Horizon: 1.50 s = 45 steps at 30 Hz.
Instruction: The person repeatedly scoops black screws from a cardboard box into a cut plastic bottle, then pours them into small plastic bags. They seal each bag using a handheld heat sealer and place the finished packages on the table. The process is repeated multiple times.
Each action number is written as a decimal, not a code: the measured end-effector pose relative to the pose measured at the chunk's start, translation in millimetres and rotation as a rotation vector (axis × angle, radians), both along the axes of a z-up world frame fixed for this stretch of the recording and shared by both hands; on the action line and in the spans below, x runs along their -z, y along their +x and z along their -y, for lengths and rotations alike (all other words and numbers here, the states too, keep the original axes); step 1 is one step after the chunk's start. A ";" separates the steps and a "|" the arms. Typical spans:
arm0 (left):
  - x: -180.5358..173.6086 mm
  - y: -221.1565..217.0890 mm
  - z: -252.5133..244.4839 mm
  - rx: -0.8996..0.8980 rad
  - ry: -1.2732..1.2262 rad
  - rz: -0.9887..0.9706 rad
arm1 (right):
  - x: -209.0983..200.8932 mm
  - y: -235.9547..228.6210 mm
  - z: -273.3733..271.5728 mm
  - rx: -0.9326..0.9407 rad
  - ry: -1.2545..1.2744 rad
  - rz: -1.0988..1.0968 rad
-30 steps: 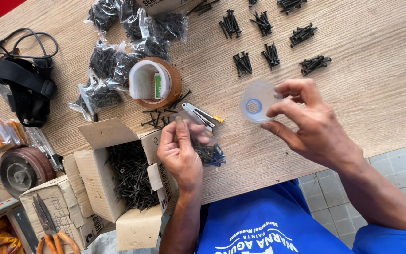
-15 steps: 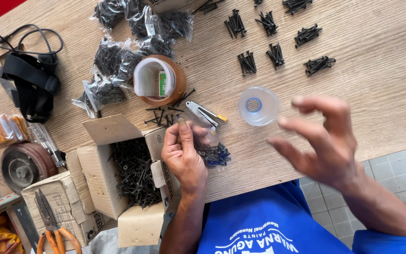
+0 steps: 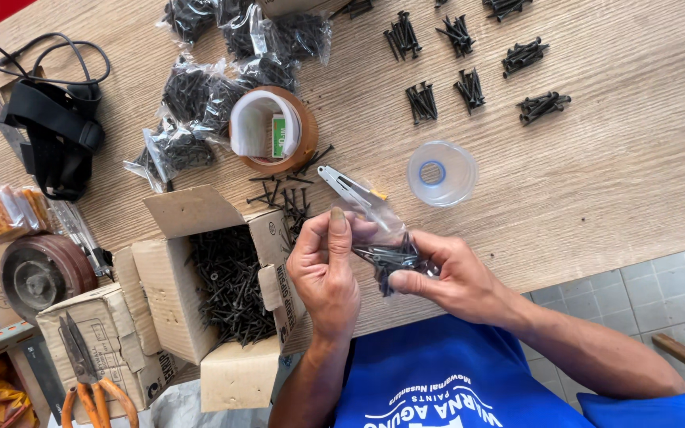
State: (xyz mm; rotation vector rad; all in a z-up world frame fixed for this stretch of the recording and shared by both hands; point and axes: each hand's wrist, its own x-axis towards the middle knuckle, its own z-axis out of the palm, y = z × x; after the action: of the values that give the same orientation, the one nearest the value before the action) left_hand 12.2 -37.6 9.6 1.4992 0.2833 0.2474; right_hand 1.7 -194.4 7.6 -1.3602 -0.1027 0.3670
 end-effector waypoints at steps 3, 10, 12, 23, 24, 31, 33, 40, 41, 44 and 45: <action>8.4 -3.3 -5.0 0.039 -0.028 -0.019 | 13.0 -7.2 0.5 0.052 0.084 -0.147; 10.7 -6.8 -9.9 0.046 -0.012 -0.008 | 32.0 -15.4 -2.9 0.074 0.144 -0.250; 10.0 -6.0 -8.3 0.063 -0.017 -0.001 | 35.6 -15.1 -5.5 0.071 0.103 -0.194; 11.2 -15.0 -6.2 0.027 -0.005 0.106 | 32.7 -20.3 -5.1 0.107 0.042 -0.107; 11.5 -15.4 -6.3 0.014 -0.003 0.129 | 30.6 -20.8 -5.2 0.105 0.049 -0.101; -4.8 -18.3 0.8 0.032 0.052 0.198 | 31.1 -23.3 0.8 0.093 0.047 -0.061; -7.1 -24.2 -2.2 0.145 0.161 0.189 | 15.8 -21.3 2.4 0.004 -0.042 -0.029; -10.8 -23.1 -0.5 0.119 0.128 0.196 | 0.0 -23.0 8.5 0.021 -0.330 0.189; -13.8 -22.0 -1.2 0.166 0.129 0.253 | -3.9 -22.2 12.3 0.005 -0.391 0.319; -12.1 -22.9 -4.1 0.233 0.139 0.318 | -17.4 -15.7 34.8 0.080 -0.541 0.549; -9.8 -24.1 -5.2 0.250 0.151 0.326 | -22.3 -13.2 44.2 0.171 -0.627 0.651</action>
State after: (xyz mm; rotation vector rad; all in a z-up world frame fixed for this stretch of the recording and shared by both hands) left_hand -12.0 -32.5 19.3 1.5981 -0.1865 0.3121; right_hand -11.5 -238.6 30.0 -2.0558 -0.4333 -0.2273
